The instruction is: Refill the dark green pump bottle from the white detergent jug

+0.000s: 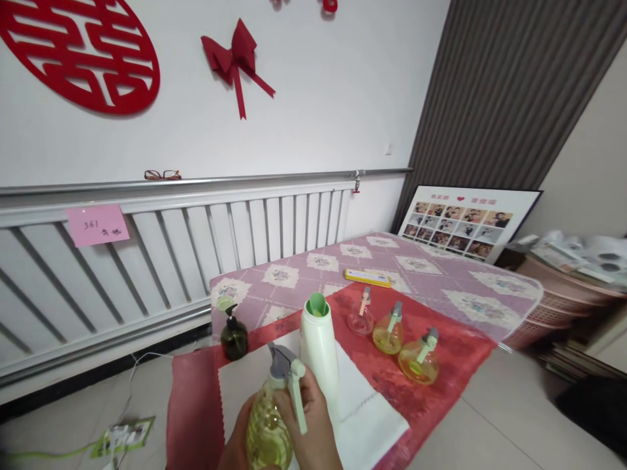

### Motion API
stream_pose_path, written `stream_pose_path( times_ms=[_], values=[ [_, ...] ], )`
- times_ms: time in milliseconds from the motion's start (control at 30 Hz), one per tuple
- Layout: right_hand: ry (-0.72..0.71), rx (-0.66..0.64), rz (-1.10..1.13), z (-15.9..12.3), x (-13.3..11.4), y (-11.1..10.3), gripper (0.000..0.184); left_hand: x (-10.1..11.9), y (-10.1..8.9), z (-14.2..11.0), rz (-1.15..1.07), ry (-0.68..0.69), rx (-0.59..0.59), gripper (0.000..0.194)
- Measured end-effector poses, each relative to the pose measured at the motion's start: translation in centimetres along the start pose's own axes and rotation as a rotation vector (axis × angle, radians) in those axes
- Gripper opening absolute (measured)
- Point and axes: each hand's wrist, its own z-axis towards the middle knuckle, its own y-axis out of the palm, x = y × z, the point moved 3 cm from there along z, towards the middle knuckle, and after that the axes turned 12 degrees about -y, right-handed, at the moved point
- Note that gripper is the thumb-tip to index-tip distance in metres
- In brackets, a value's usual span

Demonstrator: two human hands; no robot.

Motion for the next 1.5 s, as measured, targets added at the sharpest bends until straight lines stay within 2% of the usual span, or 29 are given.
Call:
stream_pose_path(
  times_ms=[100, 300, 467, 533, 667, 800, 933, 1000, 1133, 1267, 1400, 1500],
  values=[
    [0.013, 0.08, 0.075, -0.4, 0.9, 0.5, 0.047, -0.7, 0.1, 0.2, -0.093, 0.041, 0.003, 0.098],
    [0.062, 0.09, 0.036, -0.4, 1.7, 0.8, 0.037, -2.3, -0.6, 0.2, 0.097, 0.034, 0.176, 0.101],
    [0.064, 0.132, -0.033, 0.0, 2.1, 0.5, 0.035, -2.0, -0.4, 0.0, 0.075, 0.057, 0.178, 0.097],
    [0.073, 0.089, 0.02, 0.2, 2.0, 0.6, 0.038, -1.7, -0.3, 0.0, 0.046, 0.062, 0.163, 0.095],
    [0.055, -0.076, 0.116, 0.5, 1.7, 1.2, 0.041, -1.6, -0.3, 0.1, 0.005, 0.052, 0.135, 0.093],
    [0.037, 0.0, 0.075, 0.5, 2.0, 1.3, 0.043, -1.8, -0.4, 0.0, -0.056, 0.075, 0.139, 0.092],
    [-0.018, 0.015, 0.103, 0.7, 2.0, 2.1, 0.038, -2.0, -0.8, -0.3, -0.023, 0.041, 0.216, 0.095],
    [-0.047, 0.019, 0.101, 0.7, 1.8, 2.4, 0.035, -2.0, -1.4, -0.5, 0.055, -0.011, 0.302, 0.087],
    [-0.058, -0.058, 0.069, 0.5, 1.4, 2.3, 0.031, -1.8, -2.6, -0.9, 0.143, -0.099, 0.422, 0.042],
    [-0.039, -0.161, 0.04, 0.3, 2.1, 2.1, 0.03, -1.7, -3.3, -0.9, 0.157, -0.118, 0.461, 0.03],
    [-0.042, -0.062, 0.072, 0.6, 3.1, 2.1, 0.033, -1.7, -3.1, -0.9, 0.164, -0.109, 0.457, 0.035],
    [-0.033, -0.004, 0.076, 0.8, 3.2, 2.0, 0.03, -1.8, -2.6, -0.7, 0.16, -0.079, 0.42, 0.06]
  ],
)
